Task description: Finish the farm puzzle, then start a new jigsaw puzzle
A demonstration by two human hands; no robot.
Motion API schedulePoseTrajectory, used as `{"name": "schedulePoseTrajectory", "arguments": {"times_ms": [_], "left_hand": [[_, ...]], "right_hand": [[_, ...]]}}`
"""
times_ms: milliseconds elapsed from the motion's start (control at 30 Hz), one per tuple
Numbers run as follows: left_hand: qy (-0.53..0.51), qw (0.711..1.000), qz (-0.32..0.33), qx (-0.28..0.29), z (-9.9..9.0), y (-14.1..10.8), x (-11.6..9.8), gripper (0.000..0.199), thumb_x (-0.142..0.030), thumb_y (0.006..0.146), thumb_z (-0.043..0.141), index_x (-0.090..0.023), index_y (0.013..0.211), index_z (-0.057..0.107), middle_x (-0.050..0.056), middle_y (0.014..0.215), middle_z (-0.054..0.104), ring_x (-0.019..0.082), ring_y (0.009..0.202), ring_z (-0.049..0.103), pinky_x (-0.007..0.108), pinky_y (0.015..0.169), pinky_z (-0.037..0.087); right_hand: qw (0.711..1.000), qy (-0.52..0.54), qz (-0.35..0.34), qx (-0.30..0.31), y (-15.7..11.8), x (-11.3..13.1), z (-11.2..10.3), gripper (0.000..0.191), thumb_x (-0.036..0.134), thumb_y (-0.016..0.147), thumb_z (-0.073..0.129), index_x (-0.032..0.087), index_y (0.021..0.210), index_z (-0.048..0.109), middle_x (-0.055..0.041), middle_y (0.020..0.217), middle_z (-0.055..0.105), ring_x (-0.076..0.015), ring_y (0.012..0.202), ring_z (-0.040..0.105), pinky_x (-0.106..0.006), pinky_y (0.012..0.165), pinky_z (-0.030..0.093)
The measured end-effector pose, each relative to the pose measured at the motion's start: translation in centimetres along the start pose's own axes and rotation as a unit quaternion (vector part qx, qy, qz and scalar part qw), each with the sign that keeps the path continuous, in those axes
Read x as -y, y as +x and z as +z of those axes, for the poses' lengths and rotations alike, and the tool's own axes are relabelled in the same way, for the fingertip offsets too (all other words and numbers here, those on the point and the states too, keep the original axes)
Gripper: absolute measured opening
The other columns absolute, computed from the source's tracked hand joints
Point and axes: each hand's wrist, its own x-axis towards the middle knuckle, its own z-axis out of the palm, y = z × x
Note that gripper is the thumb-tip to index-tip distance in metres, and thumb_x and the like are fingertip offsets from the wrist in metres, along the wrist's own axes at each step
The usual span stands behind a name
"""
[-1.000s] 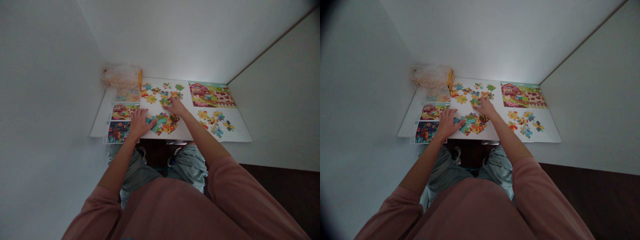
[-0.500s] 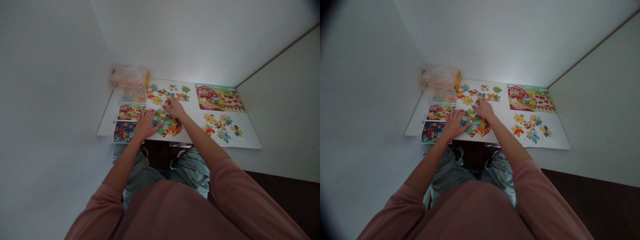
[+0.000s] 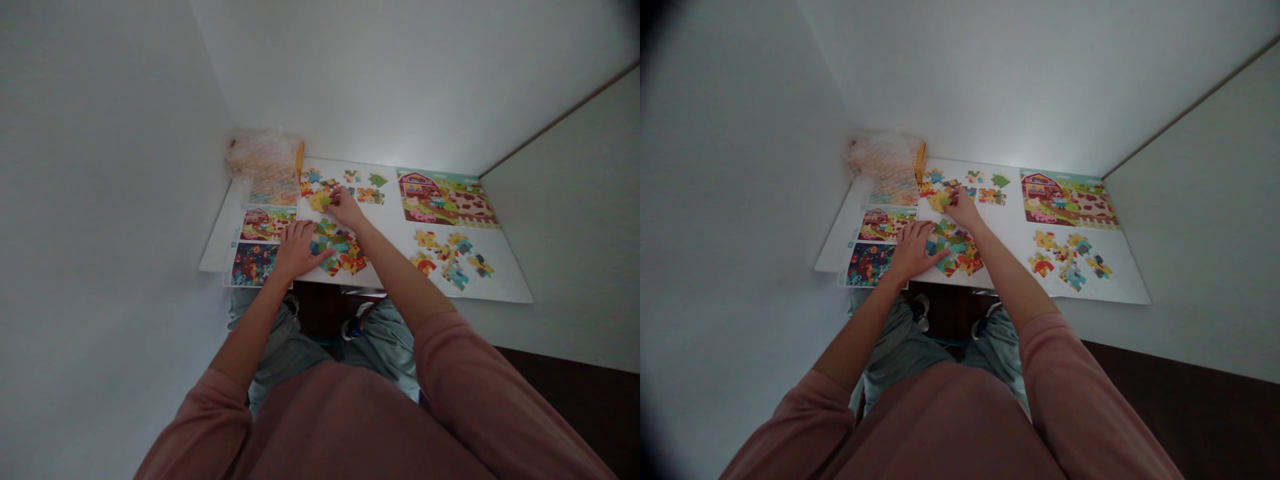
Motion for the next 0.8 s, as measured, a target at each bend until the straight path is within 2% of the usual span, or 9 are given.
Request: {"name": "schedulePoseTrajectory", "arguments": {"times_ms": [100,267,367,433,533,633,700,800], "left_hand": [[-0.007,1.0,0.009,-0.009,0.0,0.0,0.0,0.055,-0.049,0.067,0.039,-0.023,0.114,0.026,0.004,0.116,0.028,0.024,0.108,0.018,0.038,0.09,0.011],[-0.015,1.0,0.002,-0.005,0.0,0.1,-0.2,0.051,-0.048,0.069,0.036,-0.023,0.113,0.027,0.003,0.116,0.027,0.024,0.108,0.017,0.038,0.091,0.009],[-0.026,1.0,0.001,-0.007,0.0,0.1,-0.4,0.051,-0.049,0.07,0.034,-0.023,0.113,0.028,0.003,0.117,0.027,0.024,0.108,0.017,0.038,0.091,0.009],[-0.033,0.999,0.004,-0.007,-0.1,0.2,-0.5,0.051,-0.049,0.069,0.034,-0.024,0.113,0.028,0.003,0.117,0.028,0.024,0.109,0.017,0.039,0.091,0.01],[-0.032,0.999,0.002,-0.007,-0.3,0.2,-0.6,0.05,-0.049,0.069,0.035,-0.025,0.113,0.028,0.003,0.117,0.028,0.024,0.109,0.017,0.04,0.09,0.012],[-0.035,0.999,0.004,-0.002,-0.4,0.2,-0.8,0.049,-0.048,0.069,0.036,-0.026,0.113,0.029,0.002,0.116,0.029,0.025,0.109,0.018,0.041,0.089,0.014],[-0.04,0.999,0.008,0.003,-0.5,0.3,-0.9,0.049,-0.048,0.069,0.036,-0.027,0.113,0.028,0.003,0.116,0.029,0.025,0.109,0.018,0.041,0.089,0.016],[-0.035,0.999,0.009,0.008,-0.4,0.5,-0.9,0.051,-0.047,0.068,0.038,-0.026,0.113,0.027,0.003,0.116,0.029,0.025,0.109,0.019,0.041,0.089,0.016]], "right_hand": [[0.998,0.041,-0.026,-0.025,-1.3,-0.1,-1.7,0.026,0.035,0.07,0.038,0.021,0.092,0.035,-0.0004,0.075,0.049,-0.0121,0.069,0.048,-0.027,0.063,0.038],[0.997,0.075,-0.016,-0.032,-4.5,-1.3,-5.0,0.029,0.039,0.073,0.032,0.023,0.096,0.037,-0.0024,0.081,0.051,-0.0134,0.071,0.049,-0.028,0.063,0.038],[0.999,0.013,-0.034,0.002,-6.2,-2.5,-6.6,0.029,0.041,0.071,0.036,0.023,0.092,0.045,-0.0027,0.082,0.052,-0.0154,0.07,0.049,-0.031,0.065,0.038],[0.997,-0.064,-0.039,0.0,-6.8,-3.2,-7.3,0.029,0.04,0.071,0.036,0.022,0.09,0.048,-0.0035,0.087,0.051,-0.0165,0.071,0.048,-0.032,0.068,0.036],[0.985,-0.162,-0.026,-0.044,-6.7,-4.2,-8.1,0.032,0.036,0.073,0.034,0.021,0.099,0.044,-0.0049,0.098,0.046,-0.0181,0.079,0.045,-0.034,0.075,0.032],[0.97,-0.229,-0.042,-0.071,-5.6,-4.9,-8.5,0.037,0.032,0.072,0.035,0.019,0.107,0.037,-0.0051,0.109,0.038,-0.0207,0.095,0.036,-0.036,0.082,0.024],[0.961,-0.261,-0.047,-0.072,-4.7,-5.2,-8.6,0.042,0.032,0.072,0.037,0.018,0.111,0.033,-0.0052,0.114,0.033,-0.0226,0.101,0.029,-0.04,0.085,0.019],[0.956,-0.288,-0.017,-0.053,-3.9,-5.3,-8.7,0.045,0.034,0.072,0.036,0.019,0.114,0.029,-0.0045,0.119,0.026,-0.0261,0.104,0.023,-0.046,0.083,0.015]]}}
